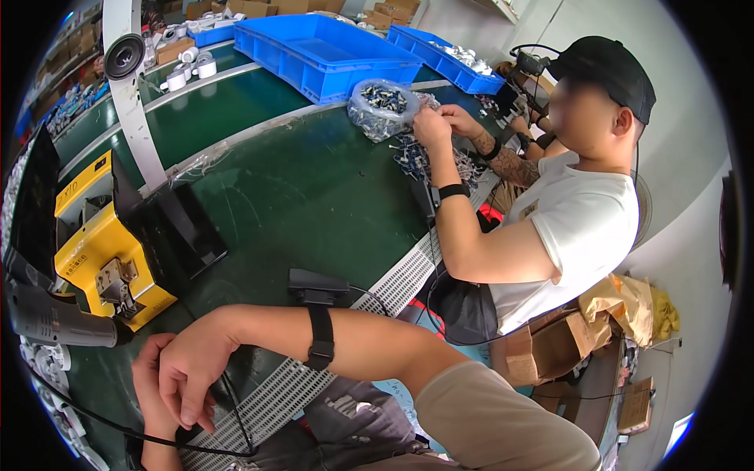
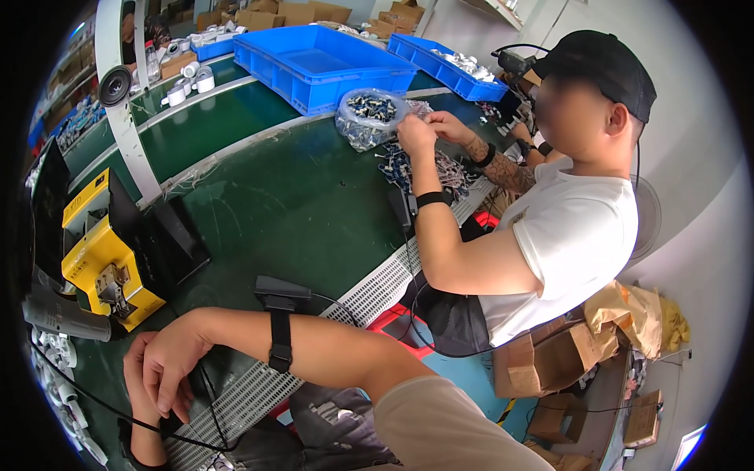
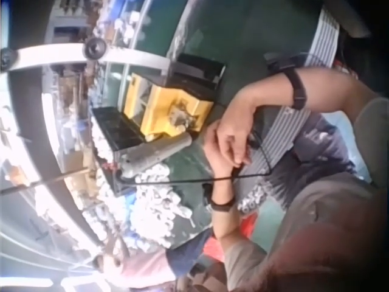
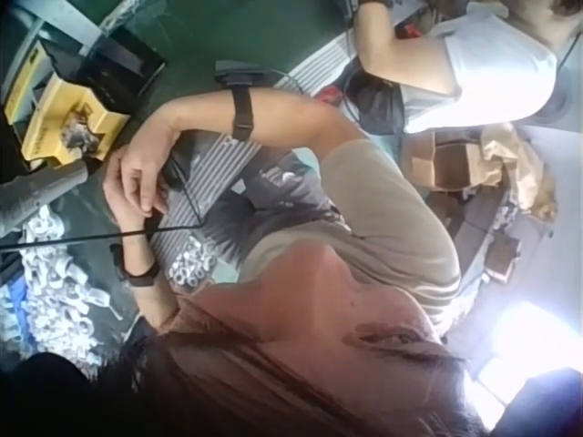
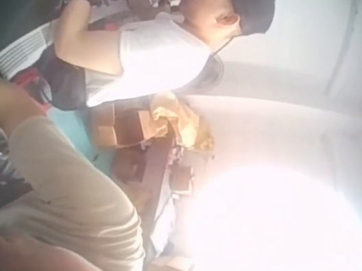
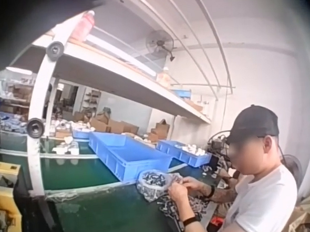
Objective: The person picks up a camera housing, inserts a wire and a circuit board into it by hand, and then fastens the components together using a power screwdriver. This process is repeated for several camera housings, which are then placed back onto the work surface.
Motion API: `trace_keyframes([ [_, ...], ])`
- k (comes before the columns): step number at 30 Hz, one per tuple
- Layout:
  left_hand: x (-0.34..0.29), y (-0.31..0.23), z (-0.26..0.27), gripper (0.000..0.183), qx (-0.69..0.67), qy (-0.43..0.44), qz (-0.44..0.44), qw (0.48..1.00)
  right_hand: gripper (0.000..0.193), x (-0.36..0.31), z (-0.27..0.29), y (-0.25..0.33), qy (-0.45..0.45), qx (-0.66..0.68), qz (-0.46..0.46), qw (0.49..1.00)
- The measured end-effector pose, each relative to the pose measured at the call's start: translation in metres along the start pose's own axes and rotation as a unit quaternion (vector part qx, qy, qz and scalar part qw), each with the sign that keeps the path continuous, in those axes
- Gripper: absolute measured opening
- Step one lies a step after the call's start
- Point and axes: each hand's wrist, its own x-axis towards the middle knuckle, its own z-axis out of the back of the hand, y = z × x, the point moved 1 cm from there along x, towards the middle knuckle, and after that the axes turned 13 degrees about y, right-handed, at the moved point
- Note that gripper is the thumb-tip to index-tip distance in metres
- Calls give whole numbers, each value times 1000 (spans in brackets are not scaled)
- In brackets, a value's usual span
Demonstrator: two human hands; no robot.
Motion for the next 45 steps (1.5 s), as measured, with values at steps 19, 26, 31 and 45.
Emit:
trace_keyframes([
  [19,1,2,0,20,-16,-6,17,1000,25,2,2,-4,3,3,-8,1000],
  [26,0,3,0,20,13,-10,0,1000,24,1,1,-2,-2,-15,-18,1000],
  [31,1,7,1,21,14,-7,3,1000,24,0,-1,0,-2,-6,-18,1000],
  [45,1,5,1,21,47,-6,3,999,25,1,1,-2,2,-19,-18,1000],
])
